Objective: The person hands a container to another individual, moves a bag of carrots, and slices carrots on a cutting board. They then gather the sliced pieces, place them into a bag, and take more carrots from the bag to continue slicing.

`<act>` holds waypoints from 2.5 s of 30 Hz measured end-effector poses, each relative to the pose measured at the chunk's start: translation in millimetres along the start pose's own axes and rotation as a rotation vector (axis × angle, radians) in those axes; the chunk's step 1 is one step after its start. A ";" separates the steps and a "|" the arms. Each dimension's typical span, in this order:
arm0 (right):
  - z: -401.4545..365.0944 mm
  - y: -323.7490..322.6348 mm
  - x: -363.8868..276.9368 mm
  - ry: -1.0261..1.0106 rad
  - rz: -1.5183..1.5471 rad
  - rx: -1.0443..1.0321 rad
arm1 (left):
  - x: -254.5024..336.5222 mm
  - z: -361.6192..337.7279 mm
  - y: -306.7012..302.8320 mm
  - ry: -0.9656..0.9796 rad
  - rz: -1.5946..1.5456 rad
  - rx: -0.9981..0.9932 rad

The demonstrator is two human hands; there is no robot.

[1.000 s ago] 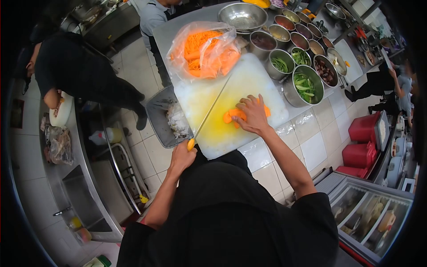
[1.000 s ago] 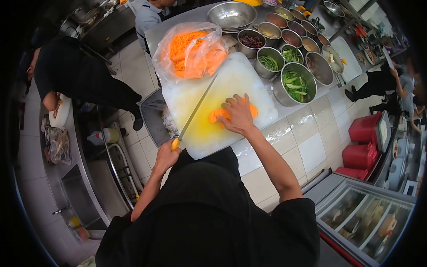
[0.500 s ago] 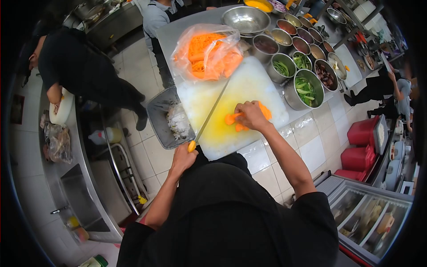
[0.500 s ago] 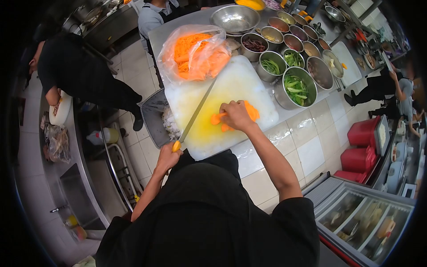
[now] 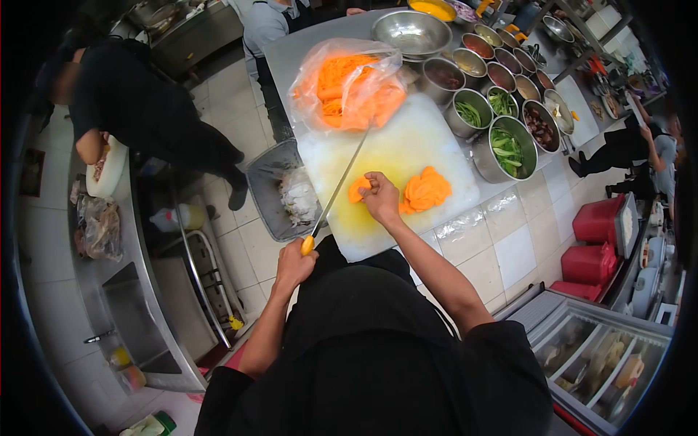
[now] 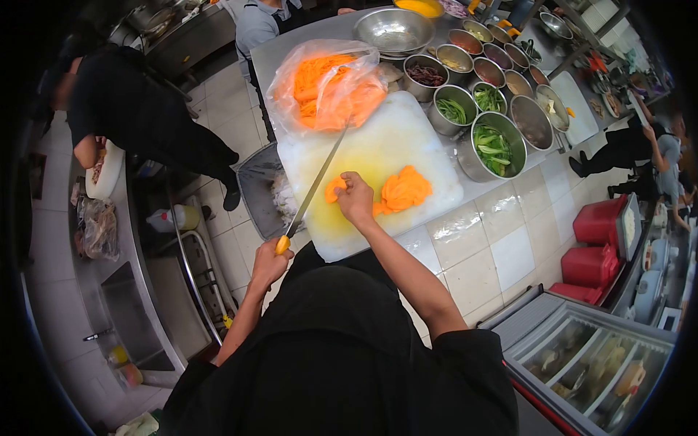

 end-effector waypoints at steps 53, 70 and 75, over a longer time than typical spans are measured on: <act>2.5 -36.4 -70.4 -0.275 -0.603 -0.316 | -6.5 -3.6 2.0 0.024 -0.010 -0.010; -12.6 -17.2 -24.3 -0.054 -0.202 -0.195 | -10.2 10.8 5.5 0.049 -0.042 -0.037; -15.7 -19.7 -34.5 -0.169 -0.367 -0.108 | -8.9 7.8 4.1 0.050 -0.025 -0.025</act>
Point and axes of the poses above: each hand's wrist, its own z-axis towards the middle knuckle, its own y-axis out of the palm, x = y × z, the point moved 10 cm from there along z, towards the middle knuckle, and after that the axes turned 8 degrees about -x, right-handed, at the moved point
